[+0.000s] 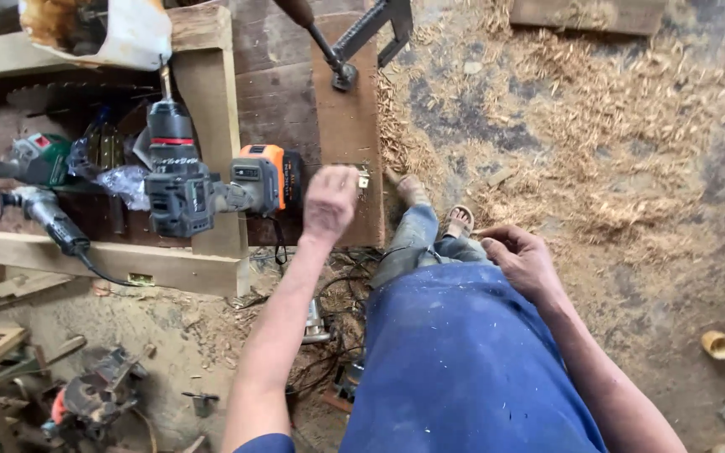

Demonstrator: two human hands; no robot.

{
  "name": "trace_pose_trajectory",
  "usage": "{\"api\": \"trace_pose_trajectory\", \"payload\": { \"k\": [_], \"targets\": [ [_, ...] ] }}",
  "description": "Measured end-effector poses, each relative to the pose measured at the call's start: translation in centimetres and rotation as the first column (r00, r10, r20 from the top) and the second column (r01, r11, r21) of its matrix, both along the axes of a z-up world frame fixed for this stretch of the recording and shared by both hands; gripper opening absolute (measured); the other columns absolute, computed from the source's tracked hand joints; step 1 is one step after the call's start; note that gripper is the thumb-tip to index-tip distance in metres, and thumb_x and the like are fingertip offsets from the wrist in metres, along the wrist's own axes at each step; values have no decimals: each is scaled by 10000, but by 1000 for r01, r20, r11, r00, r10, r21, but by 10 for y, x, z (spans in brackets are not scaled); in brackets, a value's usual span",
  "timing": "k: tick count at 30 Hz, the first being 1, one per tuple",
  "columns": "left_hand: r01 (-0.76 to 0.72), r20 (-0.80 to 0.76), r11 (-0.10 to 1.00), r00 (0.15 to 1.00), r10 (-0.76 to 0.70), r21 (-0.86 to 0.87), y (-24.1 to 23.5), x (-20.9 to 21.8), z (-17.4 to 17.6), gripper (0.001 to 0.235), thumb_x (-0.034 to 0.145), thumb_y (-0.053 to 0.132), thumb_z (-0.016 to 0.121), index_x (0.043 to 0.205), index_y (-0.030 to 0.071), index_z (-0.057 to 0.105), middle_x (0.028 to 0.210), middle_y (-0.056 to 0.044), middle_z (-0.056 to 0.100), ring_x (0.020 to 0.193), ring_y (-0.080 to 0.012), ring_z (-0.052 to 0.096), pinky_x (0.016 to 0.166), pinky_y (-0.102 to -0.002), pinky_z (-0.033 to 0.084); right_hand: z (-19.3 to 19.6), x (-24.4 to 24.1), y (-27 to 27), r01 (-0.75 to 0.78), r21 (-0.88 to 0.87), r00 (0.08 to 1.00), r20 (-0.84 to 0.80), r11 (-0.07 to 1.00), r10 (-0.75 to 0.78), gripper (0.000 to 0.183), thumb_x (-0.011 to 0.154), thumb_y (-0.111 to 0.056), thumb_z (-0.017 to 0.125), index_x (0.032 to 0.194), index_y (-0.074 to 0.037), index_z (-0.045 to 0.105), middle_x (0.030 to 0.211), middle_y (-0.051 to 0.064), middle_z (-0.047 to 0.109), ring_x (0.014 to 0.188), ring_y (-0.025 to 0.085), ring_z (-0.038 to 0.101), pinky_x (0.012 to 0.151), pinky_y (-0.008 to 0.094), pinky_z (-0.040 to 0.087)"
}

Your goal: The person attaches metal hinge plates to a wooden furniture frame using a cordless drill, driving screws one at a time. They pick hinge plates and screws from a plastic bag on the bench, position each plate against the wood, drill it in place, and set finished plates aside.

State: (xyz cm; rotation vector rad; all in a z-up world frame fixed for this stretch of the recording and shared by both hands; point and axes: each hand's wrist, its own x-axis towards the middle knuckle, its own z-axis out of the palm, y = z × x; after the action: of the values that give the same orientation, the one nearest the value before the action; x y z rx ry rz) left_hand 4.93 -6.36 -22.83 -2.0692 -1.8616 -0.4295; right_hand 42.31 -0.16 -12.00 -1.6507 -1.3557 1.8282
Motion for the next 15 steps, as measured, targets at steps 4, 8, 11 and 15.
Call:
{"api": "trace_pose_trajectory", "payload": {
  "k": [4,8,11,15],
  "targets": [
    [-84,118,996,989,87,-29,-48,29,5,478,983,405,629,1354,104,650,1371,-117,611,1311,-332,557,1090,-500,425,-5,-8,3,-85,84,996,-23,993,87,235,935,-179,763,1146,-76,775,725,116,691,699,160,633,646,295,541],
    [-232,522,972,835,173,47,-110,49,32,458,929,284,736,1337,83,674,1346,-97,630,1258,-305,604,1092,-432,479,-20,-28,-1,-108,107,994,23,988,106,181,924,-120,751,1098,-107,799,834,129,746,767,163,652,705,321,547],
    [-555,749,825,590,301,105,-137,22,51,351,941,42,648,1292,34,642,1202,-154,650,1009,-312,683,882,-415,588,-22,-69,1,-236,313,969,3,920,247,218,884,-91,777,1097,-121,814,927,163,719,853,244,695,784,370,573],
    [-744,942,668,210,262,-20,-97,-22,118,719,916,187,837,1494,90,419,1461,-111,454,1294,-254,517,1094,-416,495,-59,-151,10,-286,731,916,18,619,402,349,855,-200,835,1197,-206,769,1131,159,600,1149,378,637,989,448,511]
  ]
}}
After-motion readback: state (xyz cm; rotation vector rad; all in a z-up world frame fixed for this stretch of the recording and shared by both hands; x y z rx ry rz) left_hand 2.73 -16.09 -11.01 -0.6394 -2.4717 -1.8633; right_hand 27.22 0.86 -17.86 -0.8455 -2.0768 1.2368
